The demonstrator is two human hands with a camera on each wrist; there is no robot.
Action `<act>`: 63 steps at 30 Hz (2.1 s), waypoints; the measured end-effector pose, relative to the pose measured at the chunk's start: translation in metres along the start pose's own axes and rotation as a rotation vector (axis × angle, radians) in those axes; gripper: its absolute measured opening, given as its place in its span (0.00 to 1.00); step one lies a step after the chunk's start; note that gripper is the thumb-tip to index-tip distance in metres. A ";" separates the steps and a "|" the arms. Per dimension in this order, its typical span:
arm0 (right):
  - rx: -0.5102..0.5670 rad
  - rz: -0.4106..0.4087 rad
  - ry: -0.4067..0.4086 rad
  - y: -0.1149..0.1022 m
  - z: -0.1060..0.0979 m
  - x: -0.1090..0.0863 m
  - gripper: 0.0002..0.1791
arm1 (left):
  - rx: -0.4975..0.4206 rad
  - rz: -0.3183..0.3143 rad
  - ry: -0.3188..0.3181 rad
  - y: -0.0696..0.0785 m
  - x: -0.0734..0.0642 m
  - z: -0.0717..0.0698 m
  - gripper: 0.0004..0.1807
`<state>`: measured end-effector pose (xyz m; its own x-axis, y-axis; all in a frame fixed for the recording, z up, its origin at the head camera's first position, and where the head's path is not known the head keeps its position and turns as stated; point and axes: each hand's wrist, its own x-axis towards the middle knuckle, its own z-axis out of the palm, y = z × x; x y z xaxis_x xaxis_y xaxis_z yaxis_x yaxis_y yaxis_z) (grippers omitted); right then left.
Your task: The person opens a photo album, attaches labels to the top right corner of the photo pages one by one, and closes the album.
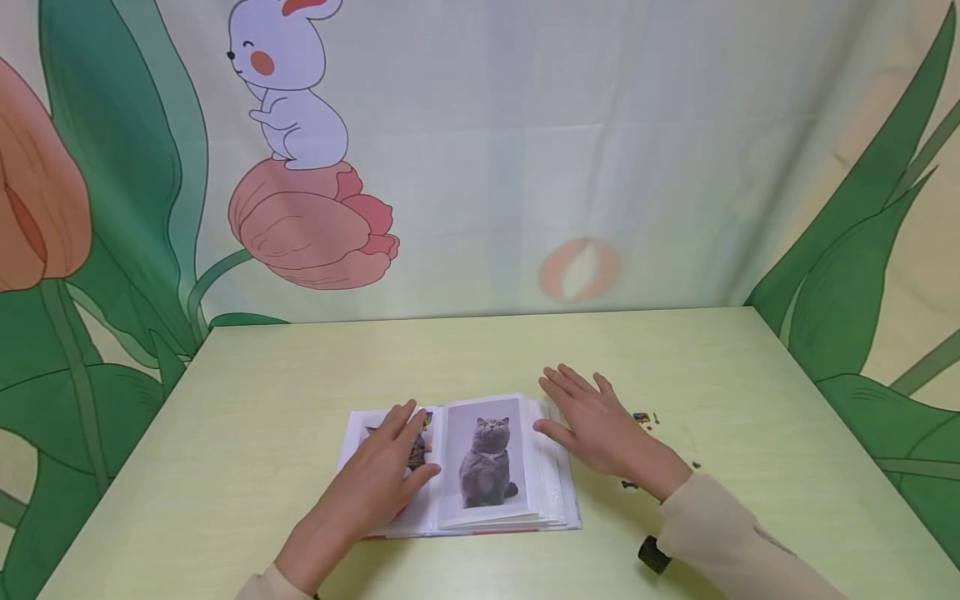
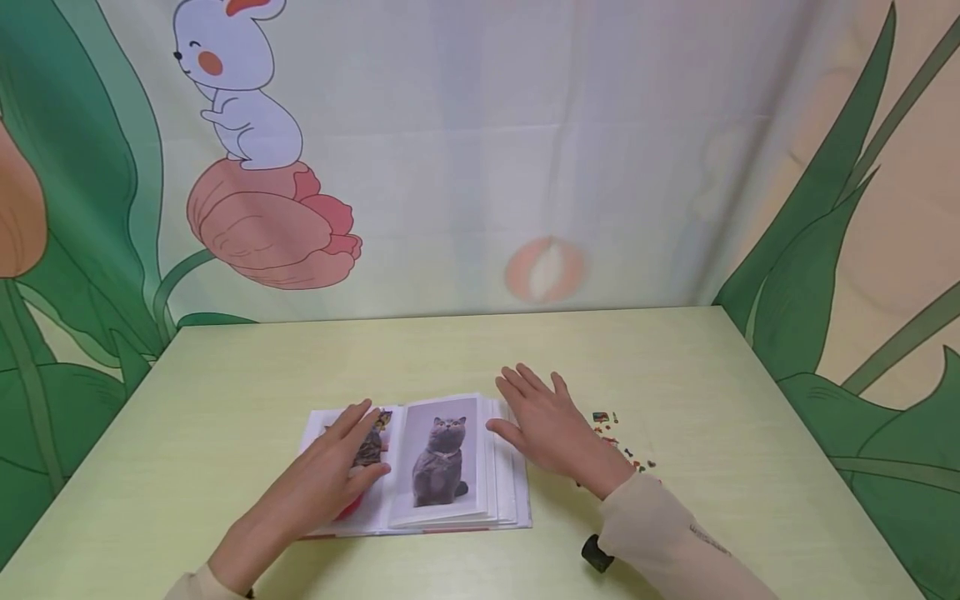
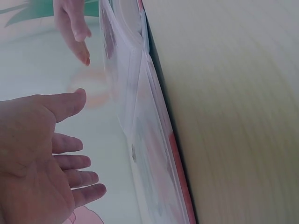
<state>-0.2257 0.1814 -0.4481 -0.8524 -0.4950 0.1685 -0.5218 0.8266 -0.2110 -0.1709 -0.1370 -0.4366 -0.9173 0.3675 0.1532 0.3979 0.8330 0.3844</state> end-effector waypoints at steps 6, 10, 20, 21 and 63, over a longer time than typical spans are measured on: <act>0.008 0.024 0.027 0.009 -0.003 -0.009 0.40 | -0.008 0.016 -0.006 0.003 0.002 0.003 0.41; 0.013 0.035 0.035 0.014 -0.005 -0.014 0.39 | -0.008 0.043 0.004 0.005 0.003 0.004 0.41; -0.015 0.055 0.058 0.026 -0.006 -0.028 0.39 | -0.014 0.069 0.006 0.013 0.007 0.008 0.41; -0.018 0.057 0.058 0.027 -0.006 -0.030 0.39 | -0.016 0.071 0.004 0.014 0.007 0.008 0.41; -0.036 0.123 0.113 0.070 -0.007 -0.087 0.32 | 0.009 0.239 -0.105 0.077 0.042 0.038 0.38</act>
<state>-0.1880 0.2839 -0.4704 -0.8992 -0.3583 0.2513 -0.4108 0.8891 -0.2021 -0.1781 -0.0420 -0.4351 -0.7907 0.5951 0.1435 0.6041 0.7207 0.3401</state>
